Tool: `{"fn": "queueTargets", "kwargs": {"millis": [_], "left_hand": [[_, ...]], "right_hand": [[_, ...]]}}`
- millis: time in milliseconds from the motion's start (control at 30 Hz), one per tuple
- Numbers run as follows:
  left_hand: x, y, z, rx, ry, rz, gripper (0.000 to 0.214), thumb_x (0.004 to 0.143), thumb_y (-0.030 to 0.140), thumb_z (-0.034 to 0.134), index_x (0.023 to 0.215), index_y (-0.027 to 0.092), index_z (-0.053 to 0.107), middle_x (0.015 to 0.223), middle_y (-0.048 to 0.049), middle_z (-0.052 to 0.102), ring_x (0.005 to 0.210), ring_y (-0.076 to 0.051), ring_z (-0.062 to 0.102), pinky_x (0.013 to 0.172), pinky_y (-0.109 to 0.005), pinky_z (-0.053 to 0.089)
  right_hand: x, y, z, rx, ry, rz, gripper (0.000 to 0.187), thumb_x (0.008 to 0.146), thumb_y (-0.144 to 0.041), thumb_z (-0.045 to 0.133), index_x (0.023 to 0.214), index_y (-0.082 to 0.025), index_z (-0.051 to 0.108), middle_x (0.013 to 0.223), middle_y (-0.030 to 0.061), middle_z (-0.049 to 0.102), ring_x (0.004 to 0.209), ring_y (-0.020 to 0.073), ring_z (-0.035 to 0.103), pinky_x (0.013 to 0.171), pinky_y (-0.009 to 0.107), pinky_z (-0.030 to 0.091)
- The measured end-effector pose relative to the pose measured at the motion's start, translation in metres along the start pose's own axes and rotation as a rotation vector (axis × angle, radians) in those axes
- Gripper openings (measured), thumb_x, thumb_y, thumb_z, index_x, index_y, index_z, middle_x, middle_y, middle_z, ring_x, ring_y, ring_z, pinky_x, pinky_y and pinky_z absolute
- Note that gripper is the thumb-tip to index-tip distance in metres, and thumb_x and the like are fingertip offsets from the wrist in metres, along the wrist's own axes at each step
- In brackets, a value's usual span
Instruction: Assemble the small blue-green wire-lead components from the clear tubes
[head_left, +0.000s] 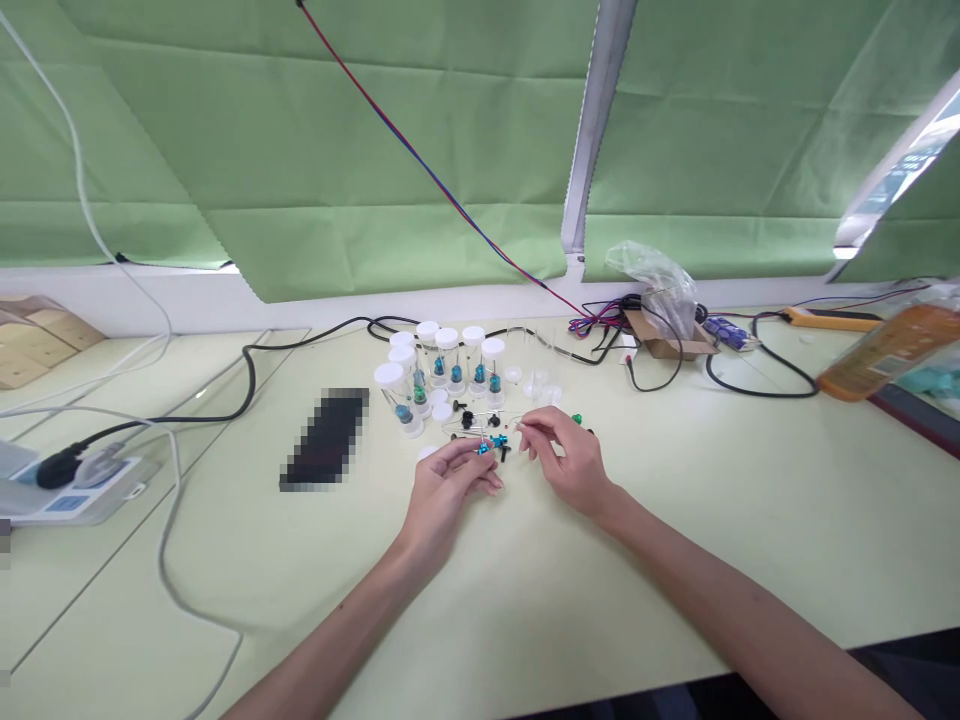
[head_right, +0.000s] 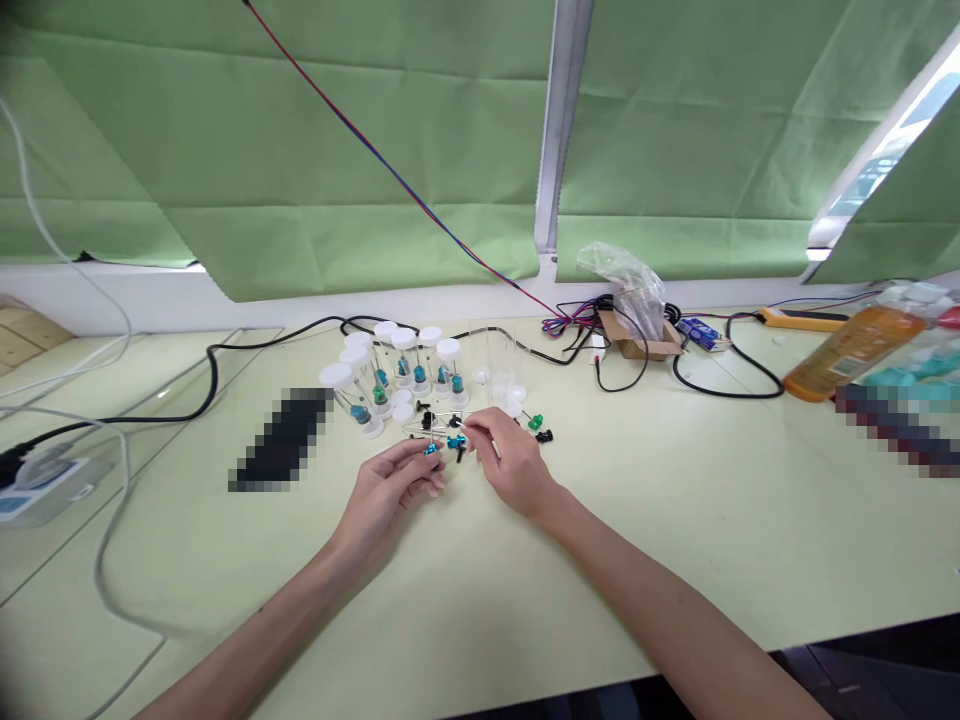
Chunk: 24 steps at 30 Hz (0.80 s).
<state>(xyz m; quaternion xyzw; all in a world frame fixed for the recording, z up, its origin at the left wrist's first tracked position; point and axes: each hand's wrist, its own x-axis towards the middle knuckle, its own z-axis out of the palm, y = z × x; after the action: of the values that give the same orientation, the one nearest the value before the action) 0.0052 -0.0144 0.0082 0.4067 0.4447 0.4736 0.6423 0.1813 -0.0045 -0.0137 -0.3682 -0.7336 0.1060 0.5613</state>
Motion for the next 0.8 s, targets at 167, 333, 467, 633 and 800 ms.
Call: {"fn": "queueTargets", "kwargs": {"millis": [167, 333, 467, 633, 800], "left_hand": [[-0.001, -0.004, 0.002, 0.002, -0.013, 0.002, 0.031, 0.068, 0.027, 0.079, 0.091, 0.011, 0.067, 0.067, -0.0029, 0.067, 0.058, -0.015, 0.064, 0.059, -0.026, 0.052], [-0.001, -0.008, 0.003, 0.004, -0.02, -0.002, 0.031, 0.067, 0.026, 0.079, 0.092, 0.011, 0.067, 0.07, -0.0038, 0.068, 0.058, -0.015, 0.065, 0.059, -0.027, 0.053], [0.0, -0.011, 0.002, 0.031, -0.044, 0.011, 0.029, 0.07, 0.027, 0.078, 0.092, 0.011, 0.068, 0.071, -0.0049, 0.068, 0.058, -0.015, 0.065, 0.06, -0.027, 0.053], [-0.001, -0.013, 0.005, 0.025, -0.047, -0.002, 0.03, 0.068, 0.028, 0.079, 0.09, 0.011, 0.068, 0.069, -0.0047, 0.068, 0.056, -0.016, 0.065, 0.057, -0.027, 0.053], [-0.001, -0.013, 0.006, 0.021, -0.058, 0.007, 0.029, 0.068, 0.028, 0.079, 0.089, 0.011, 0.068, 0.067, -0.0043, 0.067, 0.056, -0.016, 0.065, 0.057, -0.028, 0.054]], "right_hand": [[-0.002, -0.002, 0.001, 0.028, 0.066, -0.162, 0.035, 0.094, -0.006, 0.045, 0.121, -0.024, 0.059, 0.093, 0.0055, 0.067, 0.07, 0.0126, 0.065, 0.057, 0.024, 0.056], [0.0, -0.009, 0.0, -0.041, 0.077, -0.27, 0.041, 0.093, -0.002, 0.045, 0.122, -0.024, 0.063, 0.095, 0.0082, 0.07, 0.081, 0.0173, 0.067, 0.065, 0.031, 0.058], [0.0, -0.012, 0.004, -0.036, 0.139, -0.255, 0.034, 0.09, -0.004, 0.053, 0.115, -0.024, 0.067, 0.086, 0.0063, 0.072, 0.076, 0.0176, 0.068, 0.065, 0.031, 0.059], [-0.003, -0.012, 0.009, -0.02, 0.219, -0.172, 0.033, 0.088, -0.005, 0.059, 0.113, -0.025, 0.066, 0.089, 0.0034, 0.074, 0.058, 0.0121, 0.064, 0.057, 0.027, 0.058], [-0.001, -0.017, 0.01, -0.001, 0.227, -0.131, 0.025, 0.086, -0.006, 0.062, 0.103, -0.024, 0.069, 0.083, 0.0038, 0.073, 0.072, 0.0171, 0.068, 0.063, 0.031, 0.06]]}}
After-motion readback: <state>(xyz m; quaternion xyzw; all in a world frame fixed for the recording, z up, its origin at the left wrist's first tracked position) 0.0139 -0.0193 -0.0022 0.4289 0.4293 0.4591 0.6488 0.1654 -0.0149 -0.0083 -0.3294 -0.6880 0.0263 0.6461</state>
